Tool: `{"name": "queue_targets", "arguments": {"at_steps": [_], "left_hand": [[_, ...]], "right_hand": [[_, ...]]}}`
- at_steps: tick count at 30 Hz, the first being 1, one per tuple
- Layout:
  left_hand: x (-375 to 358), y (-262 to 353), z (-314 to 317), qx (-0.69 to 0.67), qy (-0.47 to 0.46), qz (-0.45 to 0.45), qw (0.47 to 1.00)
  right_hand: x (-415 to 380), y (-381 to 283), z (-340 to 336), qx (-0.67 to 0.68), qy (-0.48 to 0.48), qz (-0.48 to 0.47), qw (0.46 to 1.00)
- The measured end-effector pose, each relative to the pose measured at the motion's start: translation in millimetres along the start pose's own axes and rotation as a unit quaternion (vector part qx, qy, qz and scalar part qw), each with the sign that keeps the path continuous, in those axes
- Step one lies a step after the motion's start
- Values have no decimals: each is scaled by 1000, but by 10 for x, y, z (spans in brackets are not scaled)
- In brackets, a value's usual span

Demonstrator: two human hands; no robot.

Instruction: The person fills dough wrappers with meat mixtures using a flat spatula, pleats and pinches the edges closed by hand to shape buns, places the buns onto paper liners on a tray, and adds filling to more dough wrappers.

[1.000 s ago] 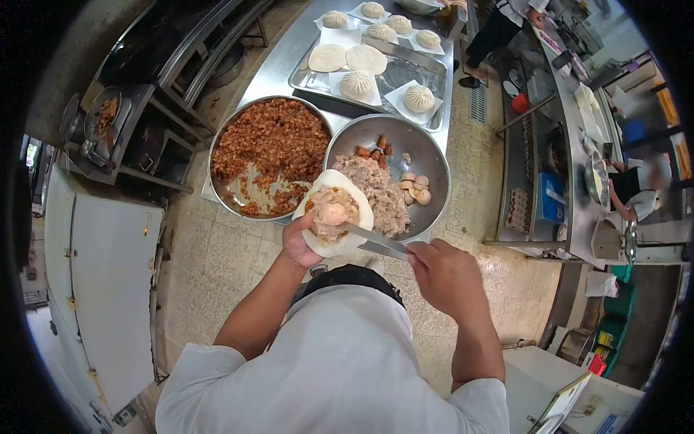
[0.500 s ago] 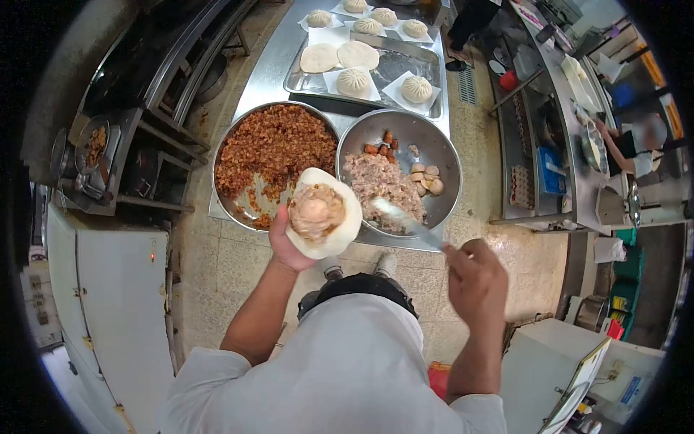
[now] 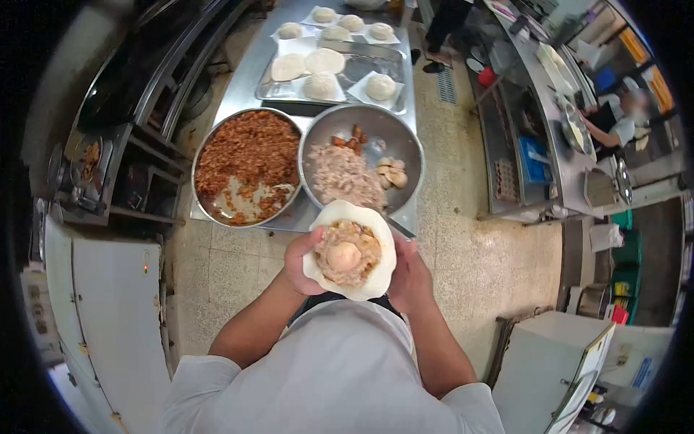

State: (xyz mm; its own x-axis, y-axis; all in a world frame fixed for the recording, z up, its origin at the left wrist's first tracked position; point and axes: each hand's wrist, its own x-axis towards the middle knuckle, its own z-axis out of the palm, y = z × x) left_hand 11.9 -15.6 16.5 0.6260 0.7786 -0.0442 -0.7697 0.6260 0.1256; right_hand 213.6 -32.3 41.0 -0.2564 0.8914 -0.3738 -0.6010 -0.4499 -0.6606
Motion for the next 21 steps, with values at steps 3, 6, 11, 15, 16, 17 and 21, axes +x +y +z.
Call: {"name": "queue_targets", "arguments": {"at_steps": [3, 6, 11, 15, 16, 17, 21], "left_hand": [[273, -514, -79, 131, 73, -88, 985], [457, -911, -81, 219, 99, -142, 960], [795, -1605, -252, 381, 109, -152, 905], [983, -1778, -29, 362, 130, -160, 909], [982, -1729, 139, 302, 97, -160, 935], [1013, -1703, 244, 240, 63, -158, 956], [1324, -1912, 213, 413, 91, -240, 874]], "right_hand": [[-369, -129, -509, 185, -12, 76, 980], [-608, -164, -1003, 204, -52, 56, 976], [-907, -196, -1471, 105, -1, -6, 994], [-1113, -500, -1670, 83, 1, -19, 996], [-1219, -617, -1691, 77, -14, -42, 996], [-1280, -692, -1711, 71, -30, -66, 995], [-1173, -642, -1796, 96, -15, -58, 994]]}}
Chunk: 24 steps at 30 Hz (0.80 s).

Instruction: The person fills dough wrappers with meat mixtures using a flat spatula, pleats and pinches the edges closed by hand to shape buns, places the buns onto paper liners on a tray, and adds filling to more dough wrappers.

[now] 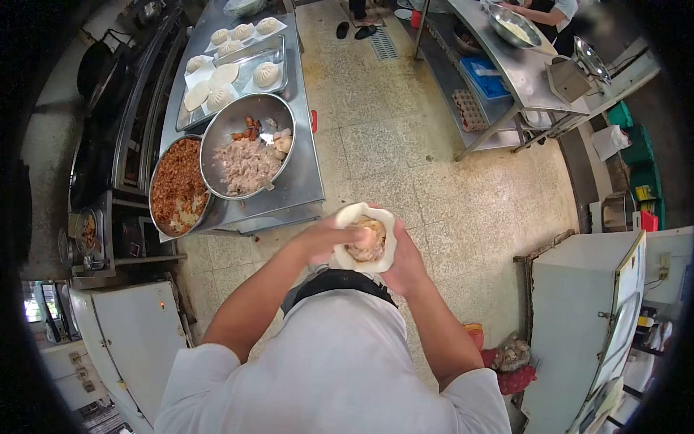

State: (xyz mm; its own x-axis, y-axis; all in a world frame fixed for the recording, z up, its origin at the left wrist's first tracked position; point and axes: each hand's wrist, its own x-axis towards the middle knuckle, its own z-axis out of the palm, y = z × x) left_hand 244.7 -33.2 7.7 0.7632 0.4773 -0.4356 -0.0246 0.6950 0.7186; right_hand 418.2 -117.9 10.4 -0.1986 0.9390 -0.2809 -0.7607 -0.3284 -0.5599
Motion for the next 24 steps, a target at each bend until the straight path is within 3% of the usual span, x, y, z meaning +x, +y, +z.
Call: {"name": "queue_targets", "arguments": {"at_steps": [2, 3, 5, 8, 9, 11, 12, 13, 15, 16, 18, 19, 21, 23, 24], "left_hand": [[213, -120, 6, 68, 32, 7, 997], [286, -120, 13, 131, 65, 13, 989], [222, -165, -68, 112, 43, 44, 992], [-154, 112, -4, -83, -8, 40, 996], [-132, 49, -20, -86, -5, 42, 995], [-13, -103, -41, 0, 38, -25, 999], [-19, -38, -18, 98, 123, -81, 984], [-49, -76, -49, 96, 125, -78, 984], [-159, -190, -167, -43, 27, 40, 998], [-307, -151, -162, -48, 33, 40, 998], [-578, -46, -166, 148, 69, 125, 979], [-585, -62, -188, 146, 74, 126, 978], [-473, -132, -251, 418, 170, 102, 886], [-440, -268, -355, 399, 216, 99, 886], [-488, -283, -362, 245, 205, 123, 939]], "right_hand": [[158, 100, -164, 31, 143, 58, 988], [133, 55, -163, 30, 143, 53, 988], [44, -38, -153, 28, 37, -5, 999], [-148, -142, 209, 23, 96, -28, 995], [-93, -38, 138, 21, 95, -24, 995], [90, 221, -76, 89, 54, 9, 994], [162, 239, 14, 59, 134, 37, 989], [151, 214, 52, 56, 133, 39, 989], [126, 142, 159, 59, 7, 29, 998], [76, 132, 264, 60, 7, 37, 997], [18, 130, 460, 1, 53, 21, 998], [70, 223, 443, 0, 51, 25, 998], [279, 468, 321, 56, 50, 75, 994], [378, 503, 365, 38, 57, 102, 992], [363, 437, 440, -3, 21, 76, 997]]}}
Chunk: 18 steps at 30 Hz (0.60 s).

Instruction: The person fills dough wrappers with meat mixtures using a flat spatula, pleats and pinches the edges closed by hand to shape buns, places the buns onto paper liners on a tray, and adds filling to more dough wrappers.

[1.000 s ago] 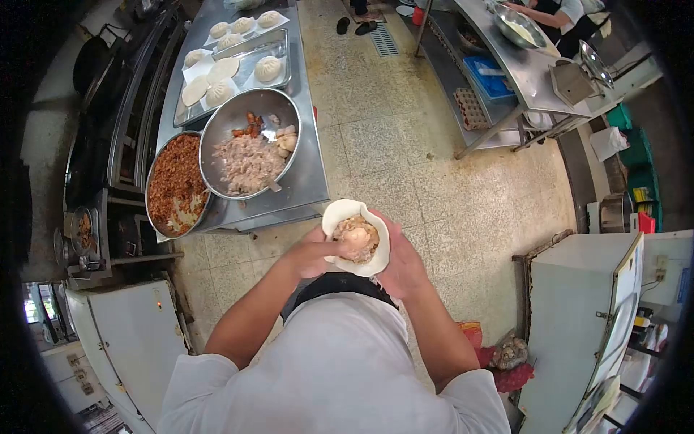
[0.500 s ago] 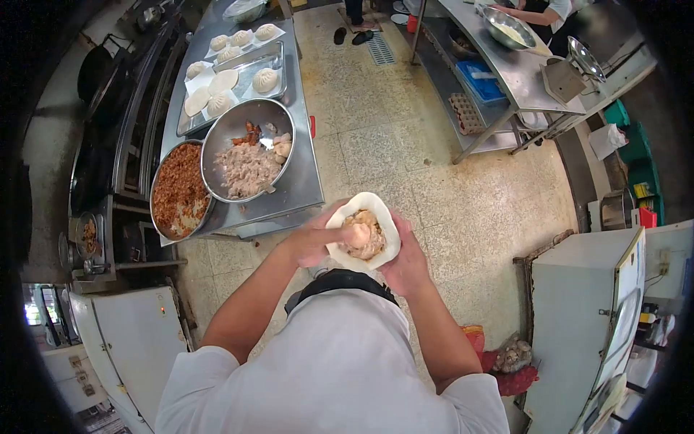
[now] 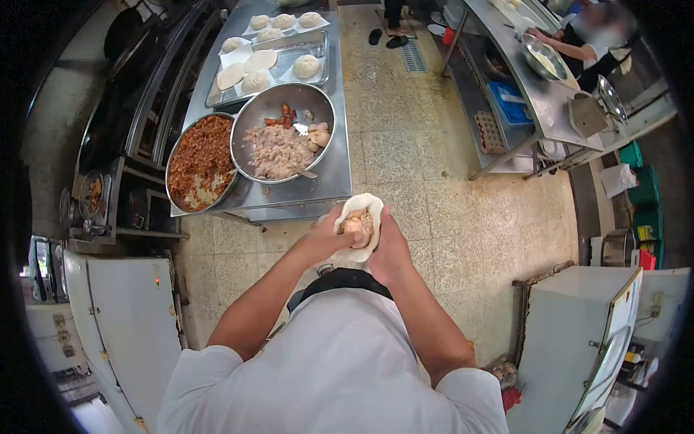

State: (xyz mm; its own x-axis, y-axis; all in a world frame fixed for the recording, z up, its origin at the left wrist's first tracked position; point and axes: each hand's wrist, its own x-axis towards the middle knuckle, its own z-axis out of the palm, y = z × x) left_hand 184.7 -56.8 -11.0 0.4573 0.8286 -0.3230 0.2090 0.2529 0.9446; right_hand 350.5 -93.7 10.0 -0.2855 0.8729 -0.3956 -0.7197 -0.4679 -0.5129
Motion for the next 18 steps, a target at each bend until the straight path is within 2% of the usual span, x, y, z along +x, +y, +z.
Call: {"name": "queue_targets", "arguments": {"at_steps": [1, 3, 5, 6, 7, 9, 10, 11, 13, 14, 17, 18], "left_hand": [[-77, 48, -18, -166, 4, -16, 986], [-300, 307, -66, -205, 24, -4, 978], [-341, 410, -113, -241, 46, 16, 969], [-260, 380, -121, -94, 48, -23, 994], [-186, 310, -116, 54, 48, -63, 995], [-135, 50, -100, 69, 74, -44, 994], [-184, -8, -106, -84, 72, -29, 993], [-243, -76, -118, -235, 70, -18, 969], [-462, 226, -204, -290, 78, -36, 953], [-510, 349, -243, -341, 85, -45, 935], [-126, -282, -163, -280, 59, -56, 957], [-85, -346, -129, -279, 101, -105, 949]], "right_hand": [[-50, -41, 69, -40, -30, -23, 998], [-100, -17, 122, -50, -45, -35, 997], [-58, 111, 64, -67, 21, -25, 997], [118, 186, 54, -44, -3, 28, 999], [178, 234, 48, -47, -6, 28, 998], [258, 257, 87, -14, 44, 71, 996], [210, 211, 95, -24, 16, 67, 997], [103, 170, 96, -23, 18, 72, 997], [-118, 53, 252, -73, 1, 13, 997], [-98, 120, 185, -94, 12, 20, 995], [332, 552, -176, -35, 23, 84, 996], [281, 431, 93, -46, 66, 85, 993]]}}
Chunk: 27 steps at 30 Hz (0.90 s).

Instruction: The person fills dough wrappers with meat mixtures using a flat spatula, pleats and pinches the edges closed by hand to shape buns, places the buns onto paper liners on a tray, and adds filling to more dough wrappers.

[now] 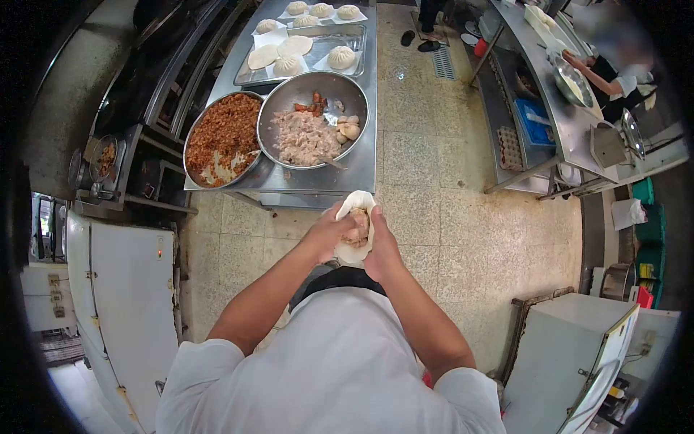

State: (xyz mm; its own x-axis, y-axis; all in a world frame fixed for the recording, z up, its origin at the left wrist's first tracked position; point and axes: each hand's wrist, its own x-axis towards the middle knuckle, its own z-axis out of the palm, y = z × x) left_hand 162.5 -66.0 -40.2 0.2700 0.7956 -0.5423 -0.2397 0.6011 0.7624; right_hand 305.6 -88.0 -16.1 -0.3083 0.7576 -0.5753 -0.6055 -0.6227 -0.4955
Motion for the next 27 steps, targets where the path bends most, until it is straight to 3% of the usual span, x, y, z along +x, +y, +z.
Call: {"name": "queue_targets", "arguments": {"at_steps": [3, 7, 9, 11, 13, 15, 17, 18, 19, 22, 27], "left_hand": [[-418, 306, 46, -112, -23, 29, 993], [-516, 364, -151, -123, -42, -16, 991], [-237, 200, -228, -29, -56, -37, 997], [-248, 232, -388, -57, -67, -36, 995], [-509, 513, -549, -165, -147, -4, 975], [-532, 752, -681, -124, -118, 7, 985], [-421, 695, -831, -117, -149, -70, 979], [-349, 670, -862, -37, -76, -104, 991], [-344, 665, -951, -38, -79, -102, 991], [-640, 773, -1178, -191, -115, -19, 975], [-574, 832, -1482, -166, -106, -78, 977]], "right_hand": [[-212, -168, 77, -53, -73, -63, 994], [-234, -18, 50, -25, -63, -47, 997], [25, 55, 170, 18, -5, 69, 997], [42, 39, 221, 13, -7, 48, 999], [-155, -52, 433, -55, -117, -75, 989], [-17, 20, 517, -81, -95, -121, 985], [58, 216, 594, -31, -73, -3, 997], [185, 270, 698, -25, -53, 31, 998], [205, 273, 773, -28, -52, 29, 998], [102, 280, 994, -91, -65, -96, 989], [287, 495, 1351, -100, -34, -6, 994]]}}
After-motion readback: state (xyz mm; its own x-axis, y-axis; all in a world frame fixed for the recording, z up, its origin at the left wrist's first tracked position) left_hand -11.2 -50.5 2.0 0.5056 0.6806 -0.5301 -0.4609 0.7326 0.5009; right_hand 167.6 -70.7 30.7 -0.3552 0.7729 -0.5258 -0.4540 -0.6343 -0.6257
